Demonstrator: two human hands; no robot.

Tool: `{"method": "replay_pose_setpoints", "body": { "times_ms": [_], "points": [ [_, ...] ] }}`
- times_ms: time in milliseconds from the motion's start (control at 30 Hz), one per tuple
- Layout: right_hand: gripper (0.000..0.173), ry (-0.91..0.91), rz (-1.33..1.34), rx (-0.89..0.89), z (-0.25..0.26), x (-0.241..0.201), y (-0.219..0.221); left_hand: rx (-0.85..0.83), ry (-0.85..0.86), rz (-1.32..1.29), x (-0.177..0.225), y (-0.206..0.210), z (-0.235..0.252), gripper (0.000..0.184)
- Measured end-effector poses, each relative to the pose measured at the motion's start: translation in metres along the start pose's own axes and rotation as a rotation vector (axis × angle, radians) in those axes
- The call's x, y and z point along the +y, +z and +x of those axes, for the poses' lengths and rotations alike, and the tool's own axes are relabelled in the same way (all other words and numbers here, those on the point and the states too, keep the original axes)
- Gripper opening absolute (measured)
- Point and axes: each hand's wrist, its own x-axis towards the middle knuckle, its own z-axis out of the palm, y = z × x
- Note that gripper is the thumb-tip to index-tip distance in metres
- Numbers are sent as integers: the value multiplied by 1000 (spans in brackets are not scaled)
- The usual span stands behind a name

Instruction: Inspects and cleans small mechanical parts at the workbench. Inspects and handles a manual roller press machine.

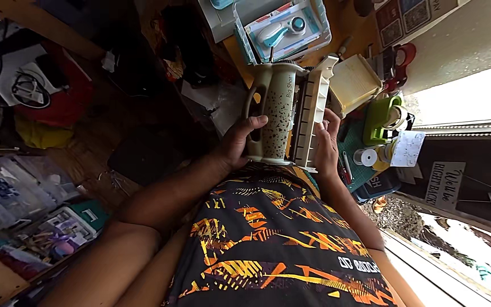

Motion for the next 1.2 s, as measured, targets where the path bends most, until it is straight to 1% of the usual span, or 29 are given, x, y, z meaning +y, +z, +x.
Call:
{"method": "replay_pose_setpoints", "body": {
  "times_ms": [100, 200, 300, 433, 567, 633, 733, 833, 933, 1000, 1100, 1200],
  "points": [
    [45, -4, 9, 5, 0, -1, -1, -16, 8, 2, 0, 1, 1, 49],
    [45, -16, 22, 3, 0, -2, -3, -16, 17, 4, -1, 4, 1, 48],
    [46, -32, 16, -5, 0, -2, -6, -21, 38, 13, -2, 6, 1, 50],
    [45, -69, 19, -21, 2, -2, -8, -36, 59, 30, -2, 8, 0, 61],
    [49, -10, 3, -43, -8, -7, -9, -34, 63, 23, -2, 11, -4, 65],
    [50, 7, -21, -61, -9, -7, -10, -11, 56, 42, -1, 13, -9, 64],
    [50, -21, -5, -62, -7, -7, -12, -39, 49, 42, -4, 11, -10, 67],
    [50, -53, 20, -42, -4, -3, -10, -40, 61, 16, -5, 9, -11, 58],
    [53, -107, 69, -47, -1, 0, -7, -59, 82, 18, -3, 7, -13, 55],
    [56, -136, 101, -60, 1, -1, -4, -63, 96, 20, 1, 10, -16, 56],
    [55, -170, 124, -85, 3, -3, 0, -60, 134, 41, 6, 12, -21, 62],
    [58, -187, 137, -96, 5, -3, 2, -37, 175, 72, 11, 17, -28, 65]
  ]
}}
